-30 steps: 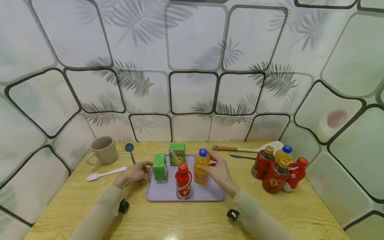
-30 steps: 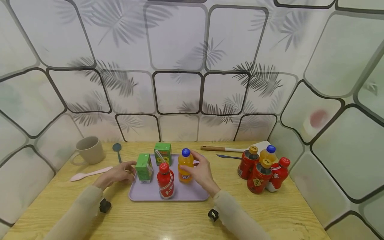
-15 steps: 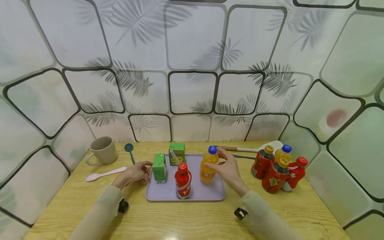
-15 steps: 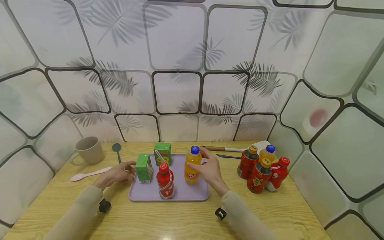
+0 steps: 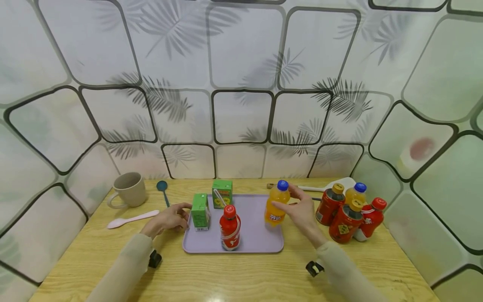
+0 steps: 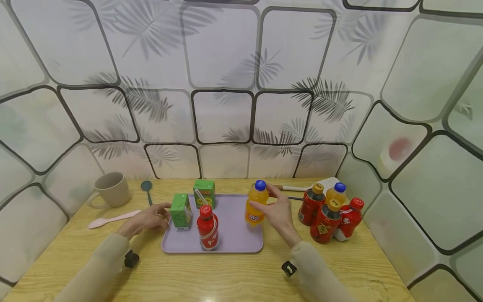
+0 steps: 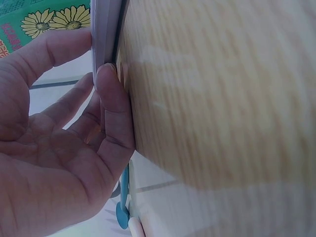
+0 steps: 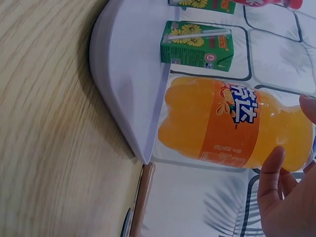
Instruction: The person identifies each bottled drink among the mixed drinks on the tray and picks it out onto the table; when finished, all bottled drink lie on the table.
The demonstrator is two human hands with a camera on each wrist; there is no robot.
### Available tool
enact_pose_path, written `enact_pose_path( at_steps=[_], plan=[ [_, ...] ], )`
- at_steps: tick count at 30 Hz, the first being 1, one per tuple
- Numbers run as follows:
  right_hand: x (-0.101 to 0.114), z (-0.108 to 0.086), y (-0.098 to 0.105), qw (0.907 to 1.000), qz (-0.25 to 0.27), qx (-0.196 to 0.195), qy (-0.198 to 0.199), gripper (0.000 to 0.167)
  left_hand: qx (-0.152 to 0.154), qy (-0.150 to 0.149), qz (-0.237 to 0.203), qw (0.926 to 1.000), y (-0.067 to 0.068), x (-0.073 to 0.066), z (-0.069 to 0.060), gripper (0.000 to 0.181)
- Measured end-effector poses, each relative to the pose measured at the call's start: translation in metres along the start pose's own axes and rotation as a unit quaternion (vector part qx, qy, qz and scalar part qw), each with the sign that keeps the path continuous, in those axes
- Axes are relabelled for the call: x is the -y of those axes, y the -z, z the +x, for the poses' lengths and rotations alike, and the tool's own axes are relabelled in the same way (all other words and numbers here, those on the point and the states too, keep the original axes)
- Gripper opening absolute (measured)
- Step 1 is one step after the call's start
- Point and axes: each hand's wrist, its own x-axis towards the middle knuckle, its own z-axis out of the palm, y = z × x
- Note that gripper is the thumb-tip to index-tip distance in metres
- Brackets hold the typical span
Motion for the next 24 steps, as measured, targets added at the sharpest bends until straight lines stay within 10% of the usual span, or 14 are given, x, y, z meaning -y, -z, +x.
enact_pose_path(
  at_steps=[24],
  plan=[
    [-0.011, -0.008, 0.029, 0.9957, -0.078, -0.043, -0.026, 0.064, 0.007, -0.007, 0.001, 0.9999, 0.000, -0.001, -0.002, 0.073]
  ],
)
